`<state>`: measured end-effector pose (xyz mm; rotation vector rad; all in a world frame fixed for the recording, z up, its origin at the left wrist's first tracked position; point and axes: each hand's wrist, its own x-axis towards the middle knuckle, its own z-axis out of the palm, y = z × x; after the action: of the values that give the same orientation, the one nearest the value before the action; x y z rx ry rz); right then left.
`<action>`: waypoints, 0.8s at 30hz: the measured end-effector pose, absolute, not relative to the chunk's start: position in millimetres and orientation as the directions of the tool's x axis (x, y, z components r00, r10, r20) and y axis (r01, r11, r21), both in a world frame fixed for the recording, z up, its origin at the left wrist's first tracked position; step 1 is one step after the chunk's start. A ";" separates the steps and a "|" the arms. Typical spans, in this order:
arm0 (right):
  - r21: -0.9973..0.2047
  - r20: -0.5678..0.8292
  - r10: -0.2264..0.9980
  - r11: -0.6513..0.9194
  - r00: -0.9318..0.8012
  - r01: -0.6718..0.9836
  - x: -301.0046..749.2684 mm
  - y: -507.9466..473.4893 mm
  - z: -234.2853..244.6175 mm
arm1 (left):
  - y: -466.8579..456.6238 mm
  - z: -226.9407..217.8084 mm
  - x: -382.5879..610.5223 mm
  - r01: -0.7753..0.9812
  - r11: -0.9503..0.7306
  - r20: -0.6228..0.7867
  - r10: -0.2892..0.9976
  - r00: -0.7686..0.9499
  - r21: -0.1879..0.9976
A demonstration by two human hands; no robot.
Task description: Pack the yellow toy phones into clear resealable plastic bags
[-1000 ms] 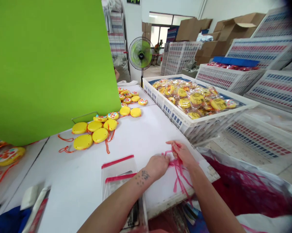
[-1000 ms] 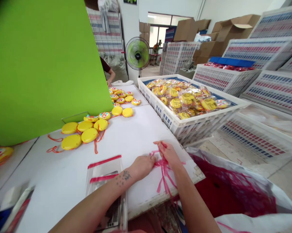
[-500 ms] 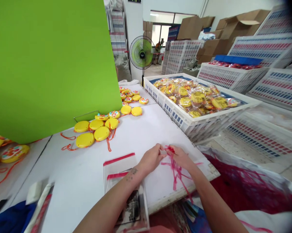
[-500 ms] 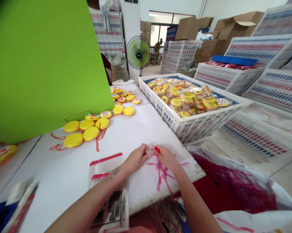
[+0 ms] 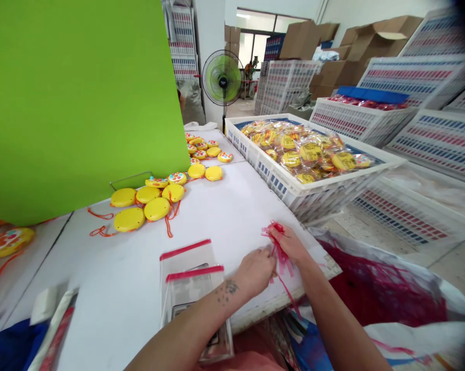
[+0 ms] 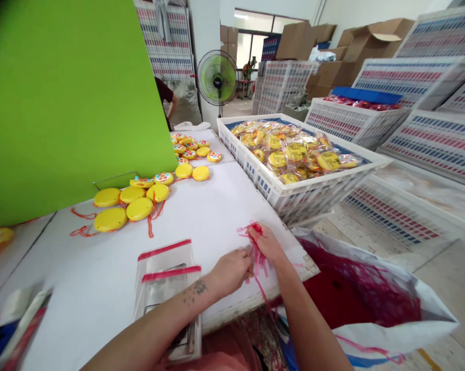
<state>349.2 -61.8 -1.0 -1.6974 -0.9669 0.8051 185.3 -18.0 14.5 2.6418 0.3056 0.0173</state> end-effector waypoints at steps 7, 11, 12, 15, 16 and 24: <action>-0.942 -0.228 0.974 -0.223 0.008 0.251 338.0 -74.6 22.9 | 2.9 21.6 174.0 0.313 -0.786 0.004 0.372 0.928 0.533; -0.932 -0.298 0.951 -0.271 -0.081 0.241 323.5 -73.3 25.9 | 17.0 32.5 167.1 0.294 -0.730 0.059 0.416 0.908 0.617; -0.935 -0.290 0.954 -0.267 -0.071 0.232 320.6 -72.1 25.8 | 20.2 35.2 165.3 0.292 -0.711 0.073 0.434 0.898 0.639; -0.949 -0.247 0.968 -0.251 0.046 0.193 314.5 -68.2 25.8 | 28.0 44.2 157.3 0.316 -0.652 0.113 0.528 0.842 0.689; -0.953 -0.244 0.966 -0.256 0.087 0.164 313.0 -67.0 25.8 | 29.4 48.1 153.4 0.315 -0.636 0.145 0.563 0.813 0.704; -0.905 -0.216 0.960 -0.128 0.179 -0.406 293.5 -54.7 18.7 | 13.3 76.7 111.7 -0.061 -0.944 0.444 0.095 0.891 0.324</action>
<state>293.5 -54.7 18.7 -1.1259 -0.6633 1.3317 111.7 13.3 76.7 2.7267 0.0252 0.6639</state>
